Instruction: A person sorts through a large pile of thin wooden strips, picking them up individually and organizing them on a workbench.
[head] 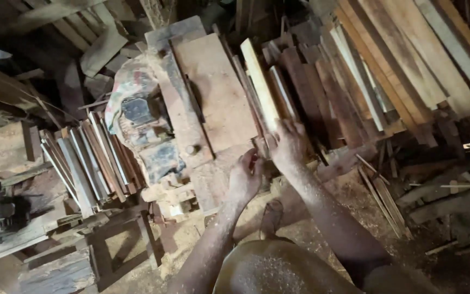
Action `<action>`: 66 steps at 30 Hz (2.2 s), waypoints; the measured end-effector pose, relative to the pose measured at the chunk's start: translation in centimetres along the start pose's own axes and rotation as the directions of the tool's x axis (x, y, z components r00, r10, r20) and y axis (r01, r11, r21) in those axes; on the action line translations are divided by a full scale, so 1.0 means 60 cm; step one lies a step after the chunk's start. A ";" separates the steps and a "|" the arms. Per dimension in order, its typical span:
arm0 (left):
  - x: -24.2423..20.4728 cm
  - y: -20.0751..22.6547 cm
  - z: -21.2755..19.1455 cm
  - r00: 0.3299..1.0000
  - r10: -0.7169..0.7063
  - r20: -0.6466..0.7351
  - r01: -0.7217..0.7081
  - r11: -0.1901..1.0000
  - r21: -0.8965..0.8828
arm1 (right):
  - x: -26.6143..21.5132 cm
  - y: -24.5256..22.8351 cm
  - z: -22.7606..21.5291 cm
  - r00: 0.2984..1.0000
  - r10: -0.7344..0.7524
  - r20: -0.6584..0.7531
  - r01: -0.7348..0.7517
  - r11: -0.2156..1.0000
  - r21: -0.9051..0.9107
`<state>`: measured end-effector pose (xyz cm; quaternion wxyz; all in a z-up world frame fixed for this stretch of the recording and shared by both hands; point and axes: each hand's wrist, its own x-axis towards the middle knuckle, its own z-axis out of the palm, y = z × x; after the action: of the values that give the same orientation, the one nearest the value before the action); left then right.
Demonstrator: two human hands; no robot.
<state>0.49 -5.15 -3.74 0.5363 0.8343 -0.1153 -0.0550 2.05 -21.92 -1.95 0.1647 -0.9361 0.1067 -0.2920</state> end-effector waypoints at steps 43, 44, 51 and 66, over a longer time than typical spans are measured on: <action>0.036 0.141 0.158 0.992 0.013 -0.127 0.016 0.974 0.224 | 0.060 0.181 -0.047 0.533 0.324 0.782 -0.840 0.092 0.535; 0.034 0.137 0.163 0.992 0.044 -0.119 -0.016 0.975 0.224 | 0.051 0.183 -0.032 0.599 0.397 0.696 -0.800 0.333 0.498; 0.030 0.143 0.147 0.995 0.055 -0.088 -0.031 0.965 0.260 | 0.029 0.199 0.015 0.646 0.436 0.627 -0.709 0.646 0.281; 0.037 0.154 0.136 0.999 -0.021 -0.028 0.027 0.974 0.224 | 0.056 0.154 0.002 0.669 0.401 0.626 -0.720 0.560 0.410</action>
<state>-0.35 -16.56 1.30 0.4396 0.8914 -0.1039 -0.0373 3.90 -31.44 -3.77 0.5740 -0.7756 0.2626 -0.0061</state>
